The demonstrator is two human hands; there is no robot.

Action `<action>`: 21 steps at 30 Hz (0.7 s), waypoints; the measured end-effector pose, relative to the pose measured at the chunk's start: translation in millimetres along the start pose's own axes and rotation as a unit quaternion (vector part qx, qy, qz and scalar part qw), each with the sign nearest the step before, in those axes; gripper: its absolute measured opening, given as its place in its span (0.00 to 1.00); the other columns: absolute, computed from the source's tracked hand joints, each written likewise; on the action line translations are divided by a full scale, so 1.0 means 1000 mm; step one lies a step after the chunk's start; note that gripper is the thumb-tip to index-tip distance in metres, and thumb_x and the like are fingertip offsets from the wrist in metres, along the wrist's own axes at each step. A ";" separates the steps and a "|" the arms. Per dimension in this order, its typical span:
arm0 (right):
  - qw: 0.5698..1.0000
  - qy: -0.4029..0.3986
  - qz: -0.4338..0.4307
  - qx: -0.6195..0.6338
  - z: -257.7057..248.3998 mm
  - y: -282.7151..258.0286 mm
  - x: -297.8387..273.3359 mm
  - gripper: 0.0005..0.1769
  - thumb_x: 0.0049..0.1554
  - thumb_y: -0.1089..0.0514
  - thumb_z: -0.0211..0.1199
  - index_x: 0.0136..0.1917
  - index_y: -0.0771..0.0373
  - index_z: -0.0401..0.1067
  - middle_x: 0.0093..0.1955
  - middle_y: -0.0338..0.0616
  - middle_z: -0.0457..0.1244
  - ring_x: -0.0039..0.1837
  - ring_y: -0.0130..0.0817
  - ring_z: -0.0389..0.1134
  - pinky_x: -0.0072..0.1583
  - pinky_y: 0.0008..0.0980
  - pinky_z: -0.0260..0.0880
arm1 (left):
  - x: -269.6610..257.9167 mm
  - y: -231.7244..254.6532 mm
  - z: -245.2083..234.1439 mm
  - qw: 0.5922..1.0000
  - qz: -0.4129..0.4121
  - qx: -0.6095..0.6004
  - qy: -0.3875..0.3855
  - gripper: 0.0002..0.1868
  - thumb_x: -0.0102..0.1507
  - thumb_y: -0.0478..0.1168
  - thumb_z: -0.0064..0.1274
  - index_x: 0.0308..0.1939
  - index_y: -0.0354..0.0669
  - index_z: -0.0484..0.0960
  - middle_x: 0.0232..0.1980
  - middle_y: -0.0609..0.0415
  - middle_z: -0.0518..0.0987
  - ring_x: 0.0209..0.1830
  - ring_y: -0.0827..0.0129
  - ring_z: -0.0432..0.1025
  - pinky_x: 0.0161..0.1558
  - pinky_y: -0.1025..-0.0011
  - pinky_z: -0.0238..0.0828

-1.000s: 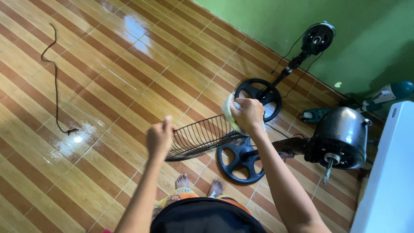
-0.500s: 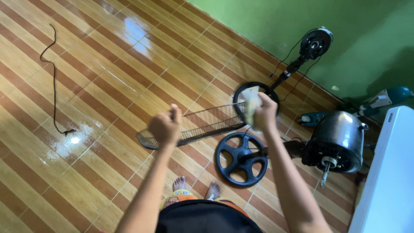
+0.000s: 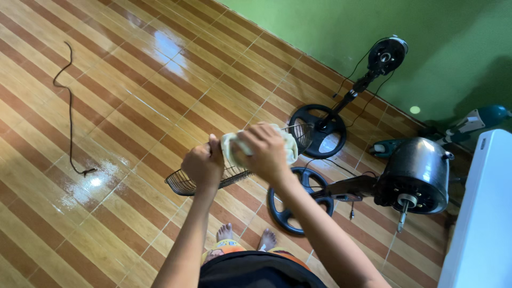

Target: The person assembles a standing fan by attaching the motor to the base and then wipes the fan cage with a cloth. They handle the fan cage, motor, and base, and use a cloth to clean the cage before placing it on the fan.

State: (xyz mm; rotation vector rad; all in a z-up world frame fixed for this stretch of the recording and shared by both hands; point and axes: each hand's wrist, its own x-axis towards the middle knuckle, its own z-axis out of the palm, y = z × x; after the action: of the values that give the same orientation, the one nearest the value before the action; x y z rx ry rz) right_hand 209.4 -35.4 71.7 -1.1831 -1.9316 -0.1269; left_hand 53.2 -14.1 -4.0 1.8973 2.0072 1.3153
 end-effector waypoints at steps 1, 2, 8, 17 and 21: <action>1.000 0.023 0.006 0.008 -0.005 0.004 -0.002 0.07 0.50 0.59 0.70 0.40 0.62 0.74 0.39 0.46 0.66 0.45 0.46 0.70 0.52 0.44 0.70 | 0.002 -0.004 -0.006 1.000 -0.015 -0.002 -0.009 0.33 0.69 0.53 0.47 0.10 0.42 0.74 0.11 0.48 0.64 0.10 0.58 0.63 0.20 0.59 0.54; 0.999 0.033 0.034 -0.009 -0.012 0.015 -0.005 0.06 0.50 0.61 0.69 0.41 0.63 0.75 0.40 0.47 0.66 0.46 0.47 0.70 0.52 0.43 0.71 | 0.005 -0.009 -0.011 0.999 -0.029 -0.021 -0.021 0.33 0.69 0.53 0.46 0.10 0.43 0.74 0.10 0.51 0.65 0.09 0.60 0.64 0.19 0.60 0.54; 0.976 0.067 0.202 0.044 -0.029 0.103 -0.046 0.08 0.55 0.66 0.63 0.48 0.70 0.77 0.43 0.48 0.70 0.42 0.34 0.71 0.44 0.32 0.69 | 0.021 -0.039 -0.038 0.990 -0.073 -0.107 -0.064 0.33 0.70 0.55 0.45 0.10 0.50 0.71 0.07 0.61 0.64 0.06 0.71 0.62 0.17 0.67 0.53; 0.746 0.033 0.527 0.406 -0.012 0.245 -0.145 0.14 0.61 0.53 0.59 0.48 0.63 0.80 0.38 0.36 0.69 0.35 0.22 0.66 0.38 0.25 0.66 | 0.029 -0.139 -0.065 0.893 -0.231 -0.376 -0.084 0.30 0.69 0.52 0.50 0.13 0.51 0.62 0.12 0.63 0.60 0.10 0.77 0.52 0.16 0.71 0.43; 0.778 -0.036 0.531 0.333 0.007 0.245 -0.172 0.15 0.60 0.52 0.63 0.48 0.66 0.82 0.35 0.35 0.68 0.34 0.22 0.63 0.36 0.25 0.61 | 0.029 -0.155 -0.037 0.964 -0.173 -0.183 -0.079 0.31 0.72 0.54 0.47 0.15 0.46 0.68 0.13 0.56 0.63 0.14 0.71 0.58 0.20 0.66 0.51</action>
State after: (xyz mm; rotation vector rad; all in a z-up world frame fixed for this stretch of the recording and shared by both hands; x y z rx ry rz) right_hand 427.6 -16.1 -132.0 -1.5550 -0.9284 1.1173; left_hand -95.7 12.5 -62.3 1.3690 1.7642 1.2822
